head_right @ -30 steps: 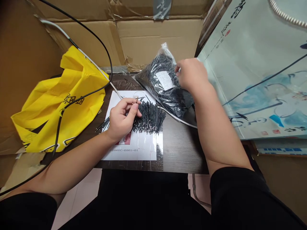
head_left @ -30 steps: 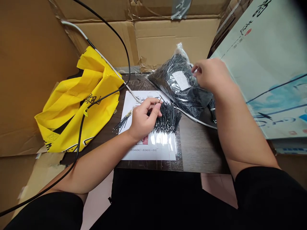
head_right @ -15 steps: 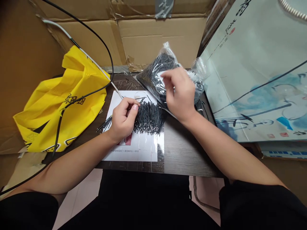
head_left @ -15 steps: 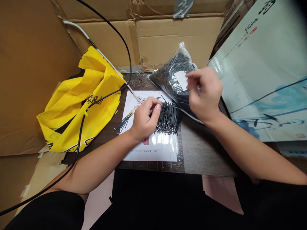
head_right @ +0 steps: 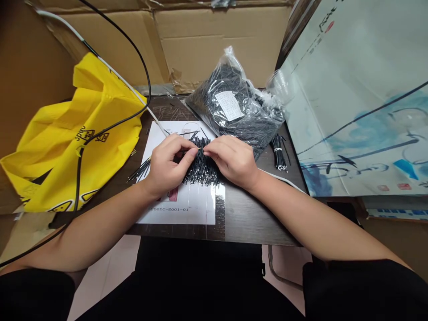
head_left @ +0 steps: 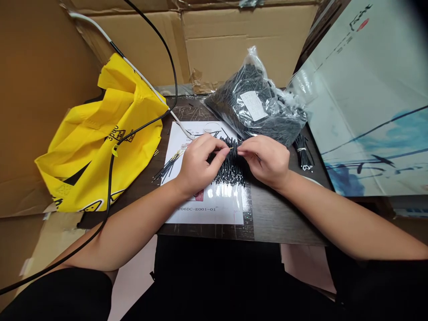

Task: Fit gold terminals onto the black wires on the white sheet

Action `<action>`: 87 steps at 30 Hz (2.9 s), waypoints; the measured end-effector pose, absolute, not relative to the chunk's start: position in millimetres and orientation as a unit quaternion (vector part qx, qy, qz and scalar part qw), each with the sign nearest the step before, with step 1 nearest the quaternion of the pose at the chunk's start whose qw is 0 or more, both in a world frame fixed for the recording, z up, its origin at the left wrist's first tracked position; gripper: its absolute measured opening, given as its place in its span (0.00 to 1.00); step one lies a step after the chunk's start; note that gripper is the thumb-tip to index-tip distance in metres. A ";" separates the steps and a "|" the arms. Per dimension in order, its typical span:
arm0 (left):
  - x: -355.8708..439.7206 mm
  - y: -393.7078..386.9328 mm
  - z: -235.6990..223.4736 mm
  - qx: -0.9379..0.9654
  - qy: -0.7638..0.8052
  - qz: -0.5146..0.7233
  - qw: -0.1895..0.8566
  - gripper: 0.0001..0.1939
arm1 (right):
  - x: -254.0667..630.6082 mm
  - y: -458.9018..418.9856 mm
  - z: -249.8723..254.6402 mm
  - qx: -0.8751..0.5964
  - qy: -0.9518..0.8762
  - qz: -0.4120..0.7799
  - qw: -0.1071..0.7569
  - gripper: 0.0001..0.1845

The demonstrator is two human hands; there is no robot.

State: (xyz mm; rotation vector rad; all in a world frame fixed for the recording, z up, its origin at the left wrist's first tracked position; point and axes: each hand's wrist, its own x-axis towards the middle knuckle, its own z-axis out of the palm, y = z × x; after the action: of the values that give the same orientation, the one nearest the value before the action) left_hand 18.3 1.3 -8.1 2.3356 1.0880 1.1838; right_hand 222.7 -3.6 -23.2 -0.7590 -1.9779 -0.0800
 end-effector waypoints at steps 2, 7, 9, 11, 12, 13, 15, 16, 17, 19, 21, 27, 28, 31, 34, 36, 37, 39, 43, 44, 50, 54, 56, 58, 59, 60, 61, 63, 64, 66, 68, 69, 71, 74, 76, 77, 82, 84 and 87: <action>18.4 1.1 -8.4 0.817 0.382 0.406 0.149 0.06 | 223.9 -3.3 -26.4 -0.296 -0.822 -0.055 0.483 0.09; 18.9 1.2 -9.0 0.823 0.384 0.395 0.141 0.06 | 224.8 -1.1 -31.6 -0.264 -0.820 -0.063 0.504 0.14; 18.8 1.2 -8.7 0.822 0.382 0.399 0.139 0.06 | 224.8 -1.1 -32.0 -0.266 -0.819 -0.067 0.504 0.14; 18.6 1.0 -8.1 0.821 0.381 0.401 0.138 0.05 | 225.2 -1.5 -31.7 -0.278 -0.822 -0.072 0.491 0.12; 18.6 0.9 -7.8 0.822 0.380 0.402 0.137 0.05 | 225.6 -1.6 -31.3 -0.285 -0.823 -0.075 0.486 0.11; 18.5 0.7 -7.6 0.822 0.379 0.401 0.136 0.05 | 226.0 -1.7 -31.0 -0.294 -0.822 -0.077 0.481 0.10; 18.6 0.4 -7.6 0.824 0.376 0.400 0.136 0.05 | 226.7 -1.5 -30.7 -0.305 -0.821 -0.075 0.476 0.07; 18.7 0.3 -7.8 0.826 0.374 0.400 0.136 0.05 | 226.9 -1.4 -30.8 -0.305 -0.822 -0.072 0.475 0.07; 18.8 0.3 -8.1 0.827 0.373 0.399 0.137 0.05 | 227.0 -1.3 -30.9 -0.303 -0.825 -0.067 0.472 0.06; 18.9 0.5 -8.8 0.828 0.370 0.398 0.140 0.05 | 227.0 -1.3 -31.3 -0.298 -0.830 -0.059 0.468 0.06; 18.9 0.6 -9.1 0.827 0.369 0.399 0.143 0.05 | 226.8 -1.5 -31.1 -0.296 -0.833 -0.060 0.464 0.06; 18.8 0.5 -7.9 0.824 0.365 0.407 0.148 0.05 | 226.5 -1.7 -27.6 -0.305 -0.825 -0.092 0.466 0.06; 18.7 0.5 -7.9 0.824 0.365 0.408 0.148 0.05 | 226.5 -1.6 -27.3 -0.305 -0.825 -0.093 0.466 0.06; 18.6 0.6 -8.9 0.824 0.367 0.405 0.149 0.04 | 226.4 -1.2 -27.3 -0.305 -0.827 -0.087 0.464 0.05; 18.9 0.7 -10.1 0.828 0.361 0.404 0.148 0.04 | 226.6 -0.5 -28.5 -0.299 -0.829 -0.081 0.465 0.06; 19.1 0.7 -10.6 0.831 0.355 0.403 0.145 0.04 | 226.8 0.1 -29.1 -0.296 -0.829 -0.083 0.467 0.07; 19.2 0.8 -10.7 0.832 0.353 0.403 0.143 0.04 | 226.8 0.3 -29.3 -0.296 -0.828 -0.085 0.468 0.07; 19.2 0.8 -11.0 0.835 0.349 0.403 0.138 0.04 | 226.6 0.7 -29.5 -0.296 -0.827 -0.090 0.470 0.07; 18.6 0.7 -11.3 0.840 0.351 0.396 0.119 0.04 | 226.1 1.4 -30.2 -0.307 -0.827 -0.101 0.459 0.05; 18.5 0.6 -11.3 0.842 0.352 0.393 0.112 0.04 | 226.1 1.5 -30.6 -0.311 -0.827 -0.103 0.457 0.05; 18.4 0.8 -12.2 0.850 0.344 0.386 0.102 0.04 | 226.7 1.5 -32.8 -0.308 -0.828 -0.089 0.460 0.07; 18.6 1.6 -14.5 0.853 0.332 0.386 0.117 0.04 | 226.4 1.6 -33.1 -0.317 -0.831 -0.084 0.449 0.08; 18.6 1.9 -15.8 0.855 0.326 0.385 0.123 0.04 | 226.0 1.8 -33.4 -0.316 -0.833 -0.083 0.446 0.09; 18.6 2.0 -16.9 0.856 0.321 0.384 0.127 0.04 | 225.6 1.9 -33.9 -0.315 -0.834 -0.081 0.446 0.09; 18.6 2.0 -17.3 0.857 0.319 0.384 0.128 0.04 | 225.4 1.8 -34.2 -0.316 -0.833 -0.080 0.446 0.08; 18.6 2.0 -17.5 0.857 0.318 0.385 0.129 0.04 | 225.3 1.7 -34.4 -0.317 -0.833 -0.081 0.447 0.08; 18.7 2.0 -17.5 0.857 0.318 0.384 0.131 0.04 | 225.3 1.4 -34.5 -0.317 -0.832 -0.081 0.448 0.09; 18.9 1.8 -17.0 0.857 0.317 0.385 0.131 0.04 | 225.4 0.4 -34.0 -0.314 -0.831 -0.083 0.451 0.09; 19.1 1.6 -16.4 0.856 0.316 0.387 0.130 0.04 | 225.6 -0.3 -33.3 -0.314 -0.832 -0.081 0.449 0.10; 19.3 1.0 -14.7 0.853 0.317 0.393 0.131 0.04 | 226.3 -2.0 -31.4 -0.319 -0.836 -0.066 0.442 0.10; 19.3 0.2 -12.7 0.848 0.323 0.399 0.135 0.04 | 227.1 -3.7 -29.2 -0.331 -0.838 -0.041 0.433 0.11; 19.3 -0.2 -11.8 0.844 0.328 0.401 0.137 0.04 | 227.3 -4.4 -28.3 -0.337 -0.838 -0.029 0.429 0.11; 19.2 -0.8 -10.3 0.838 0.338 0.405 0.140 0.05 | 227.4 -5.0 -27.1 -0.342 -0.838 -0.019 0.425 0.10; 18.9 -0.9 -9.9 0.833 0.345 0.408 0.145 0.05 | 226.8 -4.4 -27.1 -0.339 -0.840 -0.027 0.424 0.07; 18.7 -0.6 -10.4 0.832 0.345 0.408 0.147 0.06 | 226.2 -3.7 -27.7 -0.335 -0.840 -0.033 0.426 0.06; 18.6 -0.5 -10.7 0.832 0.346 0.407 0.148 0.06 | 225.9 -3.5 -27.9 -0.333 -0.840 -0.035 0.426 0.06; 18.3 -0.1 -11.2 0.834 0.349 0.403 0.145 0.05 | 225.4 -3.7 -27.6 -0.330 -0.842 -0.037 0.426 0.06; 18.4 -0.2 -11.0 0.834 0.350 0.401 0.144 0.05 | 225.4 -3.8 -27.3 -0.328 -0.842 -0.038 0.426 0.06; 18.5 -0.4 -10.9 0.835 0.350 0.400 0.144 0.05 | 225.6 -3.5 -27.2 -0.324 -0.843 -0.039 0.427 0.06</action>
State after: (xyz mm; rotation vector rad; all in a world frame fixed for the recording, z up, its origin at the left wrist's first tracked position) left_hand 18.5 -0.4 -10.9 2.4060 1.0085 1.1515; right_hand 225.6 -3.5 -27.2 -0.8105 -2.1055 -0.0967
